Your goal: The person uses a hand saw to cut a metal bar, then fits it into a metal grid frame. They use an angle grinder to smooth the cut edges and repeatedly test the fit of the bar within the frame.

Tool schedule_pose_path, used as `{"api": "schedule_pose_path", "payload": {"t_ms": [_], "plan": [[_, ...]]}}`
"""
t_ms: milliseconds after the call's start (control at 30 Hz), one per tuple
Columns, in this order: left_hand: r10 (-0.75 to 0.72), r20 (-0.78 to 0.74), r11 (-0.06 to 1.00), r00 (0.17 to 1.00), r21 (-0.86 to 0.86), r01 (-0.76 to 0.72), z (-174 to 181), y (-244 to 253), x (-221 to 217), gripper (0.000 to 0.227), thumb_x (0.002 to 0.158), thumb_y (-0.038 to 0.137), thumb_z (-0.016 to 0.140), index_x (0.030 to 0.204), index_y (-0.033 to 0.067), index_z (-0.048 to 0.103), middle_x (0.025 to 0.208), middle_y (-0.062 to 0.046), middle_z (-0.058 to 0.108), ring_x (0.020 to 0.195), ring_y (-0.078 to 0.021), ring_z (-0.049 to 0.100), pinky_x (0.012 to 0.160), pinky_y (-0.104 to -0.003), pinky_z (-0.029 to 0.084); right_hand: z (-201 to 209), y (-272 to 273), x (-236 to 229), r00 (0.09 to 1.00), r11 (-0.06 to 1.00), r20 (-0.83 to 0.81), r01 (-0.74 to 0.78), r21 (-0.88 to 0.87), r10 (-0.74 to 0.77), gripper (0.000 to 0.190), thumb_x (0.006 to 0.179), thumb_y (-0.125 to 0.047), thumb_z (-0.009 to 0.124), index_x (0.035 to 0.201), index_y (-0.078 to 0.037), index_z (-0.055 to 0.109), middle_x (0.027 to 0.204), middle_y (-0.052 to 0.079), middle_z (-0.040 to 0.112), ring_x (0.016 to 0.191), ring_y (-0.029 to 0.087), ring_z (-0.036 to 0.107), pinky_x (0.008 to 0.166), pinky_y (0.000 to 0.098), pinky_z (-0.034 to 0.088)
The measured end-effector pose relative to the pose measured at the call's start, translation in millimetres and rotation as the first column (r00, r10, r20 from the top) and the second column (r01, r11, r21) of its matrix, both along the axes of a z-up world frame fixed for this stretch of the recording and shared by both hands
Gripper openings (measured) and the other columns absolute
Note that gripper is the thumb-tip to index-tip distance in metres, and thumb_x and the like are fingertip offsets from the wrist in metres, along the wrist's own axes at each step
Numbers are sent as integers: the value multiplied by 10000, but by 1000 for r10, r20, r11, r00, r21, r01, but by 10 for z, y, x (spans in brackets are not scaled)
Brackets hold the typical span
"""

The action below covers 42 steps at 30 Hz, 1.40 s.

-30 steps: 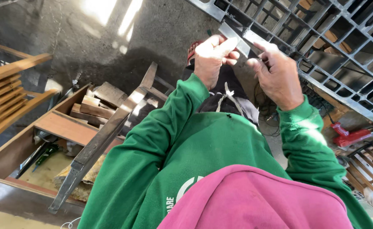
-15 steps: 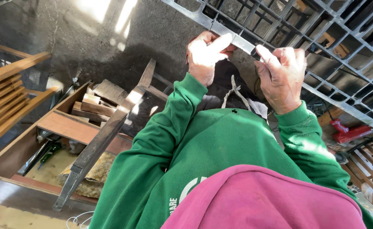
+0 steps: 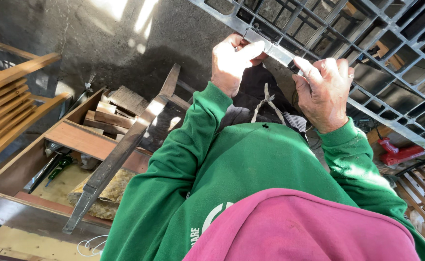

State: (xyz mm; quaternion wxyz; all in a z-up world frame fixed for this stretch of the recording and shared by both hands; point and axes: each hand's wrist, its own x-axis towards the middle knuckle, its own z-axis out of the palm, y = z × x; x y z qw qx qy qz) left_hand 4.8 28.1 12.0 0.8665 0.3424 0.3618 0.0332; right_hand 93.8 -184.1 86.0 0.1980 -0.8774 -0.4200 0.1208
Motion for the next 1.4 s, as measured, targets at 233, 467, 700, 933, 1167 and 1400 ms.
{"api": "schedule_pose_path", "payload": {"t_ms": [233, 467, 700, 933, 1167, 1400], "plan": [[68, -54, 995, 996, 78, -64, 1, -44, 88, 190, 908, 71, 747, 983, -86, 671, 876, -143, 731, 761, -194, 731, 722, -319, 604, -40, 25, -11, 999, 1000, 30, 20, -14, -19, 378, 969, -146, 842, 1311, -187, 688, 1008, 35, 552, 989, 268, 516, 890, 426, 376], [77, -51, 996, 996, 58, -74, -14, -46, 102, 196, 906, 71, 749, 993, -82, 662, 877, -140, 717, 762, -192, 720, 732, -325, 609, -77, 34, -24, 998, 997, 32, 52, 51, -54, 401, 933, -155, 845, 1298, -194, 685, 1119, 49, 560, 1071, 274, 521, 930, 431, 382], [74, -109, 996, 991, 63, -67, 68, -52, 149, 206, 899, 83, 741, 1002, -55, 628, 881, -132, 723, 765, -189, 729, 708, -329, 622, -88, 49, 10, 996, 997, 65, 54, 46, -57, 390, 890, -181, 885, 1236, -193, 706, 1074, 27, 566, 1067, 263, 525, 915, 450, 369], [15, -100, 993, 995, 119, -3, 185, -50, 131, 199, 951, 122, 695, 1037, -48, 639, 906, -124, 735, 768, -162, 721, 685, -285, 573, -81, 38, 37, 997, 994, 51, 51, 96, -56, 378, 894, -167, 885, 1229, -192, 713, 1058, 25, 562, 1034, 257, 529, 902, 445, 368], [108, -118, 988, 987, 122, -94, 180, -191, 137, 152, 983, 94, 668, 1011, -44, 611, 898, -102, 699, 723, -135, 664, 686, -278, 565, -65, 8, 84, 999, 992, 39, 25, 125, -30, 381, 894, -158, 879, 1238, -196, 719, 1062, 35, 564, 1032, 272, 533, 891, 447, 370], [113, -83, 979, 990, 178, -96, 143, -223, 147, 150, 994, 88, 659, 1019, -52, 611, 933, -124, 704, 748, -150, 675, 706, -276, 562, -69, -24, 148, 999, 990, 11, 28, 139, -30, 359, 910, -198, 894, 1227, -199, 724, 1099, 34, 567, 1019, 263, 541, 882, 441, 373]]}}
